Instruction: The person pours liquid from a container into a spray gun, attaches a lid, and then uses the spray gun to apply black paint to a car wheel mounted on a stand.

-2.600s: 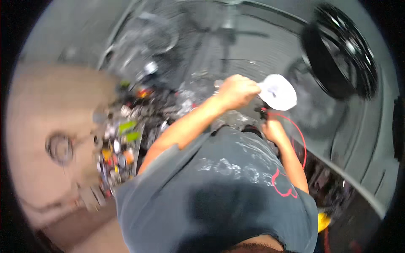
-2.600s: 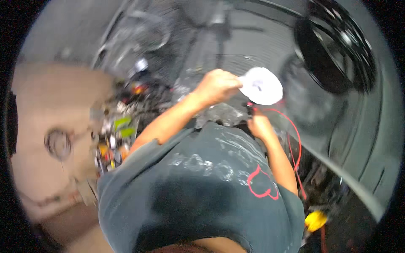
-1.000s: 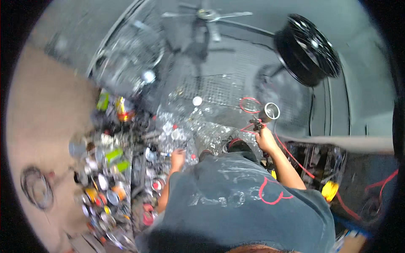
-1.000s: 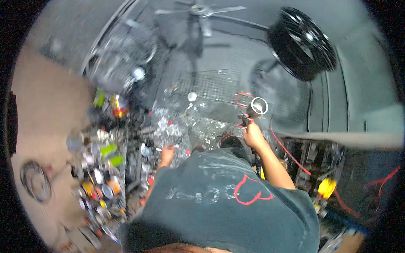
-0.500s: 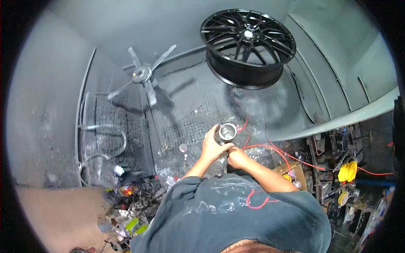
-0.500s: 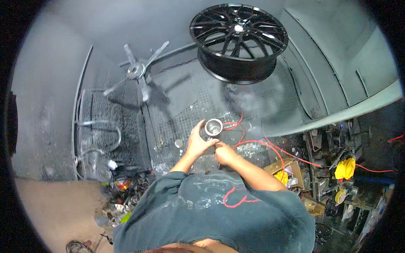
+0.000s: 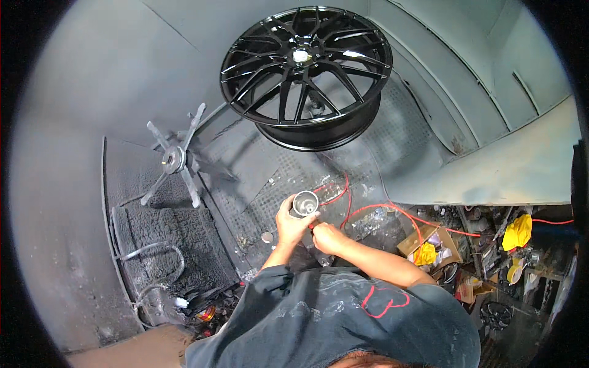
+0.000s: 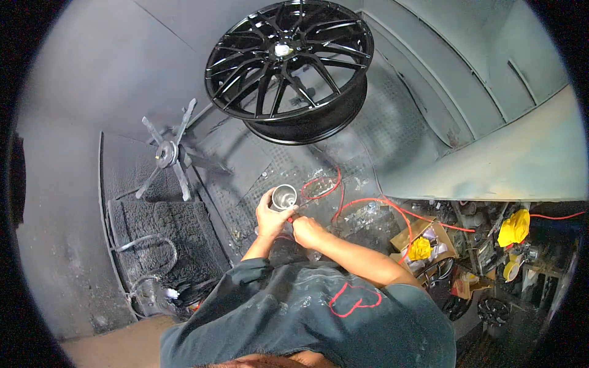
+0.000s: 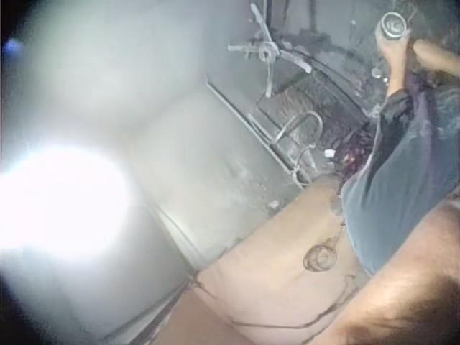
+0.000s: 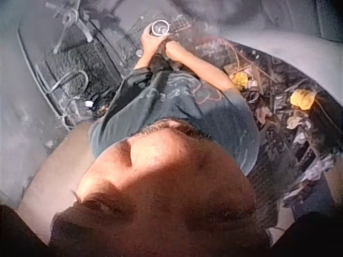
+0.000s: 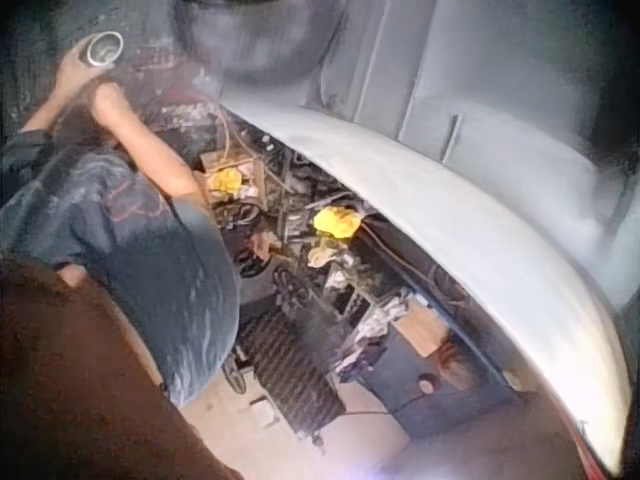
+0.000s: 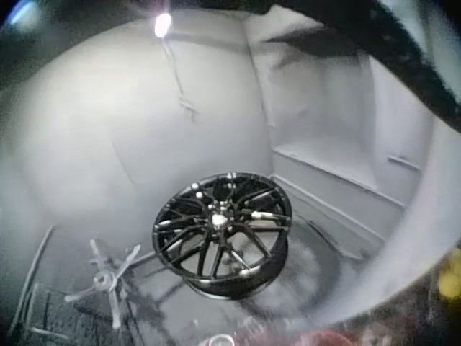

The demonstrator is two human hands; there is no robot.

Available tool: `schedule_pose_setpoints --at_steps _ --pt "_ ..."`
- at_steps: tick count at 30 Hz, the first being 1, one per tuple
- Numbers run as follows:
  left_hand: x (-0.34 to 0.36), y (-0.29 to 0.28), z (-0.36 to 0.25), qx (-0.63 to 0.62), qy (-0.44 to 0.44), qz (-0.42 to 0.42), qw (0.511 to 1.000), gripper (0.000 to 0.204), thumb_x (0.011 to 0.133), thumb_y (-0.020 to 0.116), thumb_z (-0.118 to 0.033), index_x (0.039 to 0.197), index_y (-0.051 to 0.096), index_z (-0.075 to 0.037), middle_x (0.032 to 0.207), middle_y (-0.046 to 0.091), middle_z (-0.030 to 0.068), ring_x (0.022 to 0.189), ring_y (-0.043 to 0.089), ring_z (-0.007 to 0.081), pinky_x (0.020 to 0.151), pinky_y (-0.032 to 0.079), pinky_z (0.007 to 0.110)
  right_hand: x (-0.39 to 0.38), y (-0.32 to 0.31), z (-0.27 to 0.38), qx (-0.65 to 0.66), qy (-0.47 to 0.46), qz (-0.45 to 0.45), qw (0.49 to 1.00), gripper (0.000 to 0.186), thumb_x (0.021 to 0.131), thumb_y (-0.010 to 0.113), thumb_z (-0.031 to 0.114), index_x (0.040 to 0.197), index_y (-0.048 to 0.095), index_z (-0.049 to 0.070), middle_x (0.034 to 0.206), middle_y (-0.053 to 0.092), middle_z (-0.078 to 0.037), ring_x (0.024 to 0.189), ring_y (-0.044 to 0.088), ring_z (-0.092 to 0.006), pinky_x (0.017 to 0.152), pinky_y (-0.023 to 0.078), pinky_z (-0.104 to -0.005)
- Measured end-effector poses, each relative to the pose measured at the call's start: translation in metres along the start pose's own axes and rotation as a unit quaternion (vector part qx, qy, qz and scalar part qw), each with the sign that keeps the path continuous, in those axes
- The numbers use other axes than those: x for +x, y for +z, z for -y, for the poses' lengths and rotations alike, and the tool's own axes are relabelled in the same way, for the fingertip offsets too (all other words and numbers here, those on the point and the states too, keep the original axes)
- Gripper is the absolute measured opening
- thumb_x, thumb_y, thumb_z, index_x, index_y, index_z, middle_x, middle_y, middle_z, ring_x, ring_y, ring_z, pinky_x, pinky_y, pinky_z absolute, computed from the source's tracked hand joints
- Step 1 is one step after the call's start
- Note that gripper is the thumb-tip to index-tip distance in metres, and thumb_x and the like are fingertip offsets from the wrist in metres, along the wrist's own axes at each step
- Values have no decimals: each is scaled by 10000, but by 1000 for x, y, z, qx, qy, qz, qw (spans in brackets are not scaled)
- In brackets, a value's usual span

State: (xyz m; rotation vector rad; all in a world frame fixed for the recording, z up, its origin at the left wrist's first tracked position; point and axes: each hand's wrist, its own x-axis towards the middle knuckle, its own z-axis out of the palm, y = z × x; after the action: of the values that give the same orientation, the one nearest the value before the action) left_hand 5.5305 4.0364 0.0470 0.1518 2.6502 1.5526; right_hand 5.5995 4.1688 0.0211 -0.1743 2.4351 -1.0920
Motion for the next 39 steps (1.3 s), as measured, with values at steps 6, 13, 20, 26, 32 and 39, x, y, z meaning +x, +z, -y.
schedule_pose_setpoints --at_steps 6,13,20,26,32,39 --pt "32 23 30 3 4 36 999 755 561 953 -282 1174 651 38 1123 697 156 1057 674 250 963 519 370 22 7 -26 91 23 -97 991 235 894 531 95 1040 633 -57 957 684 -285 916 665 -465 818 537 -540" --pt "79 34 78 -40 -43 68 996 779 581 949 -263 1203 629 80 1123 701 173 1038 676 231 940 530 353 71 35 -65 113 31 -110 987 277 928 541 153 1130 598 -28 1059 665 -278 985 651 -452 876 522 -529" --pt "138 39 139 -92 -16 75 993 668 655 908 -117 1215 598 74 1088 694 103 979 665 175 891 538 319 160 83 -126 144 -28 -187 971 310 903 581 187 1200 570 98 1094 663 -198 952 658 -428 804 540 -523" --pt "206 59 204 -104 22 54 993 582 642 900 -96 1134 627 51 1021 697 96 922 669 161 848 541 309 264 121 -194 167 -176 -279 929 450 878 630 130 1320 545 148 1076 656 -161 920 672 -406 765 562 -476" --pt "266 74 255 -51 104 42 992 402 718 803 -42 1084 664 50 1016 691 77 913 625 154 869 495 304 363 131 -247 201 -332 -340 857 429 904 635 96 1322 540 100 1034 662 -152 886 684 -367 733 563 -447" --pt "319 97 292 -156 139 32 977 479 765 784 -152 1168 653 71 1067 700 113 962 643 181 909 496 326 444 139 -282 226 -437 -389 779 459 887 660 33 1324 525 62 1036 658 -148 838 688 -315 723 564 -410"
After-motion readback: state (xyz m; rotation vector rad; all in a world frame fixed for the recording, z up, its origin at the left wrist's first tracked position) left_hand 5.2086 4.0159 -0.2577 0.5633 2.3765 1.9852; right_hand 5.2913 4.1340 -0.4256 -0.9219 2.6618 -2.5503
